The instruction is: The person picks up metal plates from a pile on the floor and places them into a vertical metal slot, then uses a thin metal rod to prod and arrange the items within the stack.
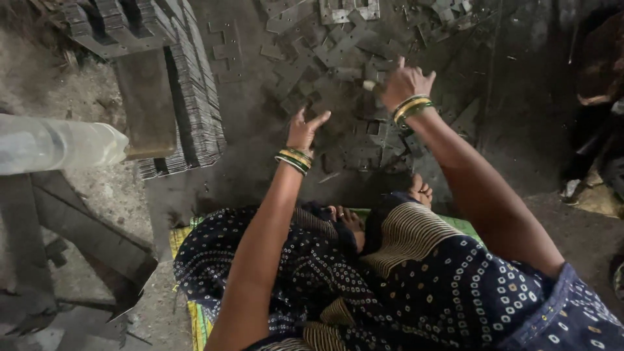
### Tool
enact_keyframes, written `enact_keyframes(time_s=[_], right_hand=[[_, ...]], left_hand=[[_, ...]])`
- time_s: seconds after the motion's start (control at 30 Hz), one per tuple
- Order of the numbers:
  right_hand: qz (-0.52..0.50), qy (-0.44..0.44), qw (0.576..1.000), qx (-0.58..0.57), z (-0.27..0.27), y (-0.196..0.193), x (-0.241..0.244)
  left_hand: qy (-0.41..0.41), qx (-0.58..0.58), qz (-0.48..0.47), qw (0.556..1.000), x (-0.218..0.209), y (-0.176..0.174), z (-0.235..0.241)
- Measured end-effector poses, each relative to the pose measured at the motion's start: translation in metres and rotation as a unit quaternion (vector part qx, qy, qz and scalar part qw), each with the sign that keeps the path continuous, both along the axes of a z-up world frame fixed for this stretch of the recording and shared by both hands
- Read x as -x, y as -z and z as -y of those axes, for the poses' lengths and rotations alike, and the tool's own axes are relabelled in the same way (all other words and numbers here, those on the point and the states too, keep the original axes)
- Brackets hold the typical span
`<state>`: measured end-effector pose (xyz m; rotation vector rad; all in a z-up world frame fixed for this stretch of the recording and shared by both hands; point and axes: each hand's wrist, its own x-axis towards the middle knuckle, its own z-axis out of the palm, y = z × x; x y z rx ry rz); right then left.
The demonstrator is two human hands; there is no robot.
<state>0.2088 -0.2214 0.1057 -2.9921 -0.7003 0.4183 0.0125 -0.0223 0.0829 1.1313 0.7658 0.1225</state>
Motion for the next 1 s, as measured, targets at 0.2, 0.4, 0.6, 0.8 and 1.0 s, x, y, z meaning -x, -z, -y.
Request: enact_keyframes(time_s=[0.2,0.4,0.6,0.8,1.0], right_hand=[[-0.003,0.099,0.994,-0.038,0.005,0.029,-0.004],[-0.047,0.050,0.969,-0.238,0.026,0.017,-0.036],[-0.196,0.015,0.966,-0.167,0.041,-0.020,-0.058],[-0.166,-0.135,0.975,-0.065,0.012,-0.109,-0.038],[0.123,-0.455,0.880,-0.049,-0.046,-0.174,0.016]], left_hand=[[-0.041,0.078,0.100,0.991,0.019,0.002,0.003],[-0.021,0.036,0.075,0.996,0.025,0.016,-0.003],[0.011,0.025,0.048,0.998,0.028,-0.012,-0.010],[0.037,0.011,0.026,0.999,0.023,-0.025,-0.024],[0.087,0.022,0.021,0.996,0.026,-0.024,-0.027]])
